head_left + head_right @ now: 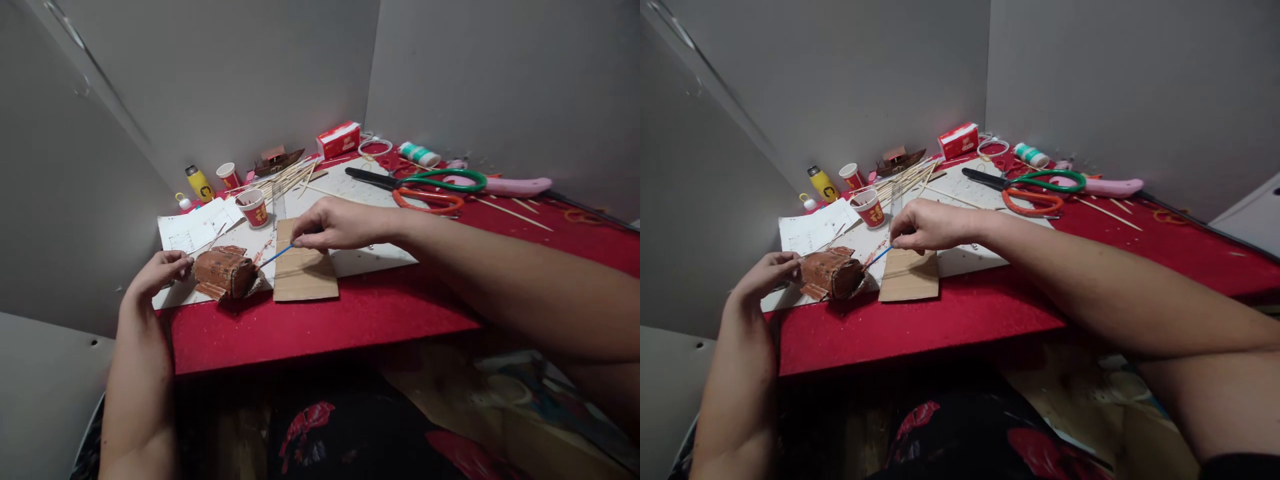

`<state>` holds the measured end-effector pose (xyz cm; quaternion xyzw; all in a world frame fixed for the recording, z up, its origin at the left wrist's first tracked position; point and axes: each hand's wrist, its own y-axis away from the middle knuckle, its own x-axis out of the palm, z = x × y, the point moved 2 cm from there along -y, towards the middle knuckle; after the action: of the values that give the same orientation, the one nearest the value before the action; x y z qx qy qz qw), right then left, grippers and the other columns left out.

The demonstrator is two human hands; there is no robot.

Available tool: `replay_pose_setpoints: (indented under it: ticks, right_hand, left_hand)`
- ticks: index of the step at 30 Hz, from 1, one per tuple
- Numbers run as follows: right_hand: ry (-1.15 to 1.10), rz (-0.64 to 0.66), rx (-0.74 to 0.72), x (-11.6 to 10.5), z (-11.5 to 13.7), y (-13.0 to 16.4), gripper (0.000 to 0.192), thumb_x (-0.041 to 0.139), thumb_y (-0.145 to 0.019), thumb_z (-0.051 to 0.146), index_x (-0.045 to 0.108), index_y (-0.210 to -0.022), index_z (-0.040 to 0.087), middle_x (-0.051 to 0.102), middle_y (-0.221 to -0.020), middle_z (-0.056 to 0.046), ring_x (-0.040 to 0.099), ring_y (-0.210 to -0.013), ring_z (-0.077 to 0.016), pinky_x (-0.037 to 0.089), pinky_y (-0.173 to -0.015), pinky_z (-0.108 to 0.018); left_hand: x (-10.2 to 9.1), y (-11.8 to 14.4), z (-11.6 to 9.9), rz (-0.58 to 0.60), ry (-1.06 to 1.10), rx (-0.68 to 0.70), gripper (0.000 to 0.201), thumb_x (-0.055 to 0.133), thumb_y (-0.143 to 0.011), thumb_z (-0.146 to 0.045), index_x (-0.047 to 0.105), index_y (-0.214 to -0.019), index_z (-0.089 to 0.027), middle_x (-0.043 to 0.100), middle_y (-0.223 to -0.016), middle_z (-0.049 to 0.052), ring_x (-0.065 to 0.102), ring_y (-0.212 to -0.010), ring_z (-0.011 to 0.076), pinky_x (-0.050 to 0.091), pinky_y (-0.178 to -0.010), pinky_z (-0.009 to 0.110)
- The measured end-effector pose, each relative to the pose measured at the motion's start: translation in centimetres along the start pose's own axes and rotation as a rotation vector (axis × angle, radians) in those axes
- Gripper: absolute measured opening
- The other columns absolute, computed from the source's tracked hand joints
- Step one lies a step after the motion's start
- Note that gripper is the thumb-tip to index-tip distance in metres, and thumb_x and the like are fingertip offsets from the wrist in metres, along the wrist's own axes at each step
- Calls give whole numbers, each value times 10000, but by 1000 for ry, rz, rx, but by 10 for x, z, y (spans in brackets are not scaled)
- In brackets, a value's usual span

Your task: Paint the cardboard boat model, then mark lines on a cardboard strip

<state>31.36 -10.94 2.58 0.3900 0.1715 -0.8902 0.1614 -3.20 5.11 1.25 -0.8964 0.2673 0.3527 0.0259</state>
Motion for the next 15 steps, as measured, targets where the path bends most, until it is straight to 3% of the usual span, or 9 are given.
replay_pose_setpoints:
  ticks: [5,11,15]
  right_hand:
    - [-168,10,-45,2,8,3,232,566,-875,256,716,-1012,146,706,-693,-6,596,-504,-79,451,-523,-216]
    - [-367,54,-96,18,17,1,227,578,-874,252,688,-1026,124,765,-913,-76,650,-607,-93,490,-535,-215]
    - [-421,-85,-114,22,14,0,209,599,-906,301,677,-983,123,763,-873,-75,655,-582,-92,462,-459,-196]
  left_hand:
    - [1,0,2,19,8,-12,337,718,-703,-470,577,-597,-183,552,-524,-7,437,-444,90,302,-449,213]
    - [5,2,-1,-5,8,-31,314,712,-686,-465,593,-616,-183,560,-532,3,442,-449,91,269,-432,213]
    - [6,2,-1,-11,-1,-24,312,699,-691,-466,583,-634,-182,556,-539,-4,460,-461,92,276,-435,202]
